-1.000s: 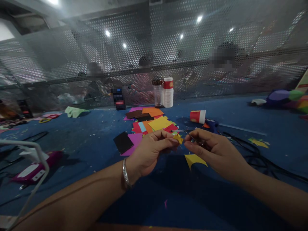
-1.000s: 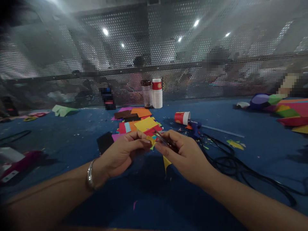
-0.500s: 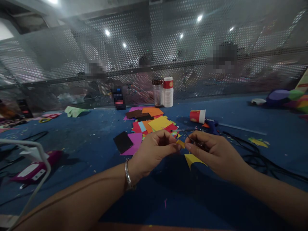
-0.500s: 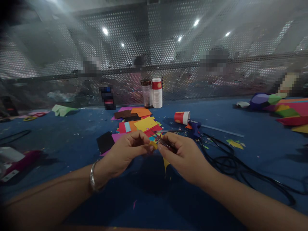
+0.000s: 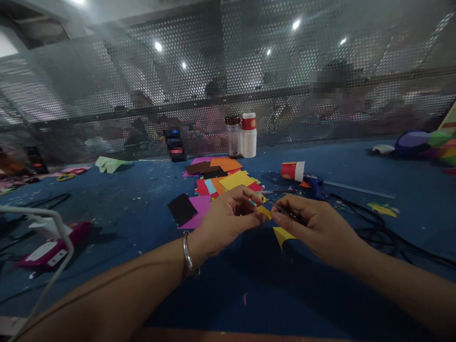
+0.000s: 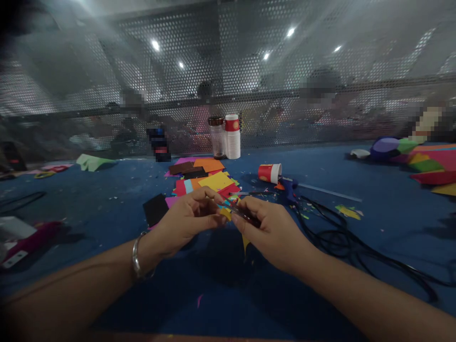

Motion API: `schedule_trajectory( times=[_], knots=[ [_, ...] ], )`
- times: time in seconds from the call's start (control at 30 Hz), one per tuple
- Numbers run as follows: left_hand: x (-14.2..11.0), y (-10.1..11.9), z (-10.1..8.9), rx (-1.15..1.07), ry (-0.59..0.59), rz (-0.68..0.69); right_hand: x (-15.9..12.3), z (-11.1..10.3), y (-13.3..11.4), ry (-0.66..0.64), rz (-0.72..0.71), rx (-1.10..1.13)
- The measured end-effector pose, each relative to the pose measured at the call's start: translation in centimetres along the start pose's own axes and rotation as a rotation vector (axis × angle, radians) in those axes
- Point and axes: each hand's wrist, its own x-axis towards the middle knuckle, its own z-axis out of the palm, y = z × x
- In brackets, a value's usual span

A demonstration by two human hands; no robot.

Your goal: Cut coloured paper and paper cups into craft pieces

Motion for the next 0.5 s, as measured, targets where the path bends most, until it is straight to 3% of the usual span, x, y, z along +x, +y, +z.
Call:
schedule_trajectory(
  times=[0.5],
  knots=[
    [-0.02,0.31,0.08,0.022,-0.099,0.004,-0.02,-0.11,-0.09,-0.045,0.004,0.015]
  ],
)
